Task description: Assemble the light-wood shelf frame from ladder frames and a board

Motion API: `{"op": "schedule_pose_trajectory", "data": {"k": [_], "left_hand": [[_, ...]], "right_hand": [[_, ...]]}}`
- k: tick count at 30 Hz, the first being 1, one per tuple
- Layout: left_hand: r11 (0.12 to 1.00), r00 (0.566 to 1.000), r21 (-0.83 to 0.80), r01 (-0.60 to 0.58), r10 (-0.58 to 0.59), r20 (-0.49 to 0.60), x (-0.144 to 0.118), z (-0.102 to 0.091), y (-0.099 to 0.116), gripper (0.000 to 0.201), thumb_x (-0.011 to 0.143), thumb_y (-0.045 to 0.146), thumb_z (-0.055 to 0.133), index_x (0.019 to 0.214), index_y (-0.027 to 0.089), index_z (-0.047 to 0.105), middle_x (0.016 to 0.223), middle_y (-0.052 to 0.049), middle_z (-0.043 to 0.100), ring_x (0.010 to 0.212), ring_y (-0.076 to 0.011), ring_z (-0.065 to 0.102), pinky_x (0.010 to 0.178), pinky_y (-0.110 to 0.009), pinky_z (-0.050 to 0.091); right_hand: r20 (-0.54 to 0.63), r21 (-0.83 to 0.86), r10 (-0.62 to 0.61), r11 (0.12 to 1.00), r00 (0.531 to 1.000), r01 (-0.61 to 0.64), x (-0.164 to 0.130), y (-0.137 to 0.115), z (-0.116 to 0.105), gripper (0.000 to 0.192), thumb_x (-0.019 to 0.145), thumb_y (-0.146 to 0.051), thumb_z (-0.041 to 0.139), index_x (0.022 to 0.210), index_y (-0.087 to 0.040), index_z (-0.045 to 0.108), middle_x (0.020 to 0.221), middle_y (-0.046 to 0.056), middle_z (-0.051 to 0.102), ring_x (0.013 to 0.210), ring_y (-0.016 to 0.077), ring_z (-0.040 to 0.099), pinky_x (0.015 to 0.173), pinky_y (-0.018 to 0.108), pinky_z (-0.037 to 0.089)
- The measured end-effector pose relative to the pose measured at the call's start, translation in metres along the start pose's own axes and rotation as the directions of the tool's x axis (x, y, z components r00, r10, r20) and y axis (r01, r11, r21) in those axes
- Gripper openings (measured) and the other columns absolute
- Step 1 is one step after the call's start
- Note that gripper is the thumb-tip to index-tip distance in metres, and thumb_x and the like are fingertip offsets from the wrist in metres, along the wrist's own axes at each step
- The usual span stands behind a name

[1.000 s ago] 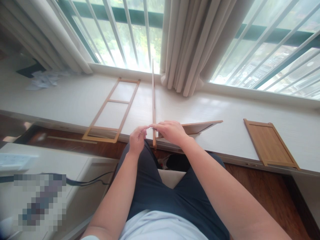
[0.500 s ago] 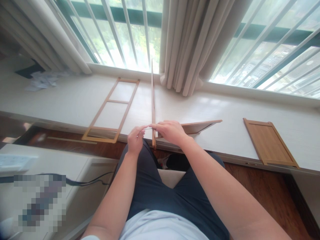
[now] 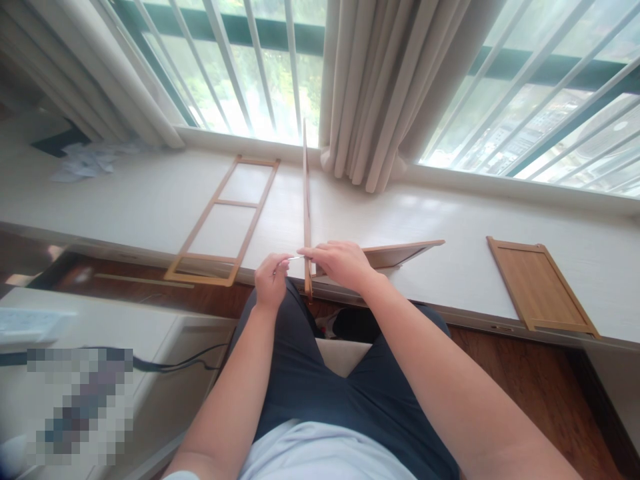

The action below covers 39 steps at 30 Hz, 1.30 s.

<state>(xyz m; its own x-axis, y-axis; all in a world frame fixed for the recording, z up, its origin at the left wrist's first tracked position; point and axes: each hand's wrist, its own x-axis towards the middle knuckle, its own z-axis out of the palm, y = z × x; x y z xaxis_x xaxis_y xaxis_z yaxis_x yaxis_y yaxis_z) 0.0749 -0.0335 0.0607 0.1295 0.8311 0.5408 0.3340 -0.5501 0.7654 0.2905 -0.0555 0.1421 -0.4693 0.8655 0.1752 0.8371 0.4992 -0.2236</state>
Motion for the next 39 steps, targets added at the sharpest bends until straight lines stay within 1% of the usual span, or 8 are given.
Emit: {"op": "schedule_pose_trajectory", "data": {"k": [4,9,15,20,26,31,39], "left_hand": [[1.000,1.000,-0.018,-0.024,0.024,-0.015,0.000,0.001,0.000,0.030,0.103,0.038,0.048,0.098,0.020,0.071,0.080,-0.003,0.066,0.073,-0.0142,0.061,0.071,-0.027,0.048],[1.000,1.000,0.018,-0.015,0.016,-0.027,0.000,0.002,0.001,0.034,0.103,0.040,0.046,0.097,0.020,0.072,0.079,-0.004,0.066,0.072,-0.0147,0.061,0.070,-0.028,0.048],[0.998,0.996,0.001,-0.057,0.057,-0.068,0.000,0.003,0.001,0.030,0.103,0.035,0.047,0.101,0.021,0.074,0.080,-0.004,0.066,0.074,-0.0146,0.061,0.070,-0.027,0.048],[1.000,0.998,0.021,-0.016,0.017,-0.061,0.000,0.005,0.001,0.035,0.104,0.040,0.044,0.100,0.021,0.073,0.077,-0.003,0.064,0.071,-0.0145,0.060,0.068,-0.027,0.049],[0.999,0.998,0.037,-0.022,0.024,-0.058,-0.001,0.008,-0.001,0.035,0.104,0.041,0.042,0.095,0.021,0.070,0.075,-0.003,0.063,0.068,-0.0146,0.059,0.068,-0.028,0.047],[0.999,0.996,0.040,-0.024,0.027,-0.085,-0.001,0.011,-0.002,0.034,0.104,0.040,0.041,0.093,0.021,0.067,0.074,-0.002,0.062,0.068,-0.0147,0.058,0.070,-0.028,0.047],[0.998,0.994,0.056,0.015,-0.008,-0.113,-0.003,0.015,-0.002,0.040,0.104,0.046,0.040,0.094,0.021,0.068,0.072,-0.002,0.060,0.069,-0.0156,0.059,0.071,-0.029,0.047]], "right_hand": [[-0.002,-0.001,-0.007,1.000,1.000,0.007,0.000,0.000,0.001,0.044,0.102,-0.019,0.046,0.139,-0.036,0.060,0.110,0.000,0.075,0.094,0.0174,0.066,0.076,0.027,0.042],[-0.010,0.003,-0.006,1.000,1.000,0.006,0.000,0.001,0.002,0.044,0.101,-0.018,0.046,0.139,-0.036,0.061,0.110,-0.001,0.075,0.094,0.0171,0.065,0.075,0.027,0.042],[0.000,0.001,-0.002,1.000,1.000,0.002,0.000,0.001,0.001,0.044,0.100,-0.017,0.047,0.139,-0.036,0.060,0.110,0.000,0.076,0.095,0.0173,0.065,0.075,0.026,0.042],[0.003,-0.004,-0.003,1.000,1.000,0.003,0.000,0.001,0.000,0.044,0.100,-0.018,0.047,0.138,-0.036,0.061,0.111,0.000,0.075,0.095,0.0175,0.065,0.077,0.027,0.042],[0.029,-0.004,0.001,1.000,1.000,-0.001,0.000,0.001,-0.001,0.048,0.099,-0.016,0.048,0.141,-0.036,0.059,0.111,0.000,0.075,0.097,0.0175,0.065,0.078,0.026,0.043],[0.025,-0.005,0.006,1.000,1.000,-0.005,0.000,0.002,-0.001,0.045,0.101,-0.019,0.046,0.141,-0.037,0.059,0.112,0.000,0.075,0.096,0.0179,0.065,0.080,0.027,0.043],[0.015,0.001,0.003,1.000,1.000,-0.003,0.000,0.004,0.001,0.046,0.101,-0.019,0.046,0.141,-0.037,0.058,0.111,0.000,0.076,0.097,0.0183,0.064,0.080,0.027,0.042]]}}
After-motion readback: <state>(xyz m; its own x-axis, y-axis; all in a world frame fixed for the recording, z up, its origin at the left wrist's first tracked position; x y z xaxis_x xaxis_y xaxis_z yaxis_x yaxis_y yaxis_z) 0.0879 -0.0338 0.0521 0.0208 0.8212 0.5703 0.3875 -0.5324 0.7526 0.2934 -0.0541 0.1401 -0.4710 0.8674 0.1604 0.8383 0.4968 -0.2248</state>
